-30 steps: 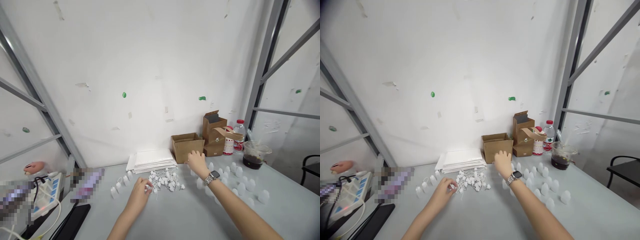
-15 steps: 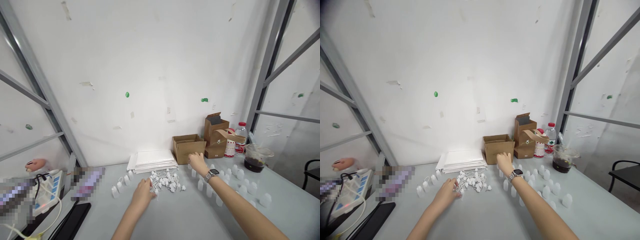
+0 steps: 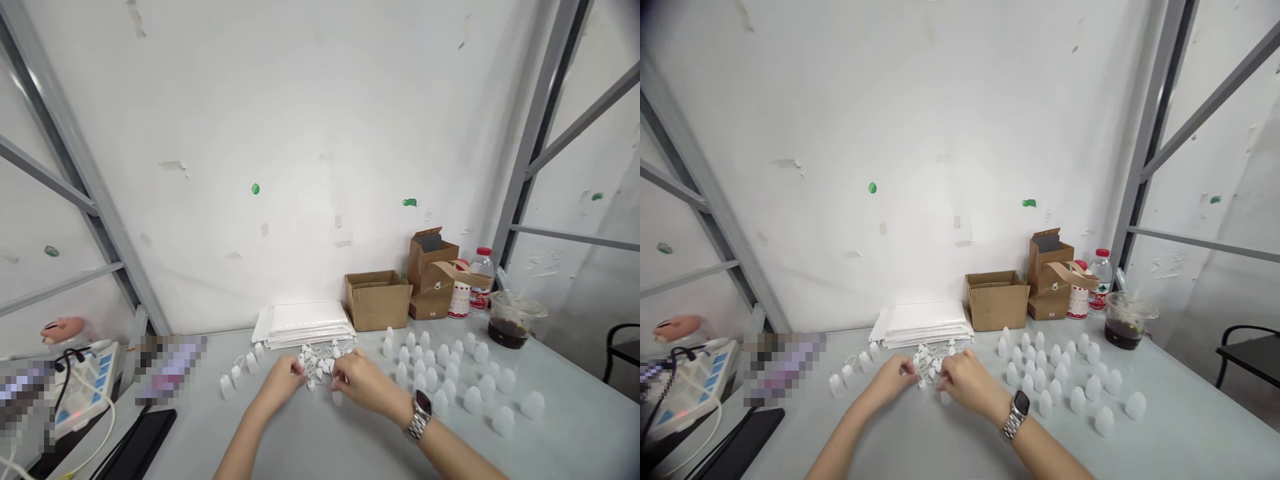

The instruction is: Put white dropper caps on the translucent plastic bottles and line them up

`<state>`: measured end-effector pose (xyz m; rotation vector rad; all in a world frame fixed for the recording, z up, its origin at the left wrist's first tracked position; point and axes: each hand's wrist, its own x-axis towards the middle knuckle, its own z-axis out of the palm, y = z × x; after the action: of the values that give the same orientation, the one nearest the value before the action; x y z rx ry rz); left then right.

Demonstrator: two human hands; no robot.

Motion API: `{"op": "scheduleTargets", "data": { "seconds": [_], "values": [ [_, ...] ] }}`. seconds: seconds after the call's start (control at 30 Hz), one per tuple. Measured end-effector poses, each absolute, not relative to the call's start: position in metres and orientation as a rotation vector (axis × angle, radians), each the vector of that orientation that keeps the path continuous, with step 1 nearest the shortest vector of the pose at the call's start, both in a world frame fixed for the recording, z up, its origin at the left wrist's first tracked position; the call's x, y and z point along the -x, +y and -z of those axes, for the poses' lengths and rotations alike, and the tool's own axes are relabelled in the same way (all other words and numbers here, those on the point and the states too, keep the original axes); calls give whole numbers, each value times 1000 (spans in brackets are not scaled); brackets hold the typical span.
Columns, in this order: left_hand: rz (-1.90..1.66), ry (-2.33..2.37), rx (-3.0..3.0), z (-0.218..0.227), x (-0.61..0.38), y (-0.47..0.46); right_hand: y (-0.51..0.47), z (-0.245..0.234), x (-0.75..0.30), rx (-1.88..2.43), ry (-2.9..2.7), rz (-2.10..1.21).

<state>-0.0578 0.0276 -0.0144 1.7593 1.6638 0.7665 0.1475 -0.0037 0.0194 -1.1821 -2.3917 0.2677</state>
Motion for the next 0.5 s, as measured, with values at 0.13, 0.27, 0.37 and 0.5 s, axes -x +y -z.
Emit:
{"op": "scheduleTargets", "data": {
  "seconds": [0.13, 0.27, 0.37, 0.5],
  "values": [
    [-918, 1552, -1620, 16, 61, 31, -10, -3, -139, 1238, -2322, -333],
    [-1046, 1459, -1479, 18, 60, 34, -12, 9, -140, 1225, -2355, -390],
    [-1123, 1428, -1404, 16, 58, 34, -15, 16, -139, 1208, -2399, -409],
    [-1171, 1331, -1219, 3, 53, 24, -17, 15, -139, 1181, -2260, -449]
  ]
}}
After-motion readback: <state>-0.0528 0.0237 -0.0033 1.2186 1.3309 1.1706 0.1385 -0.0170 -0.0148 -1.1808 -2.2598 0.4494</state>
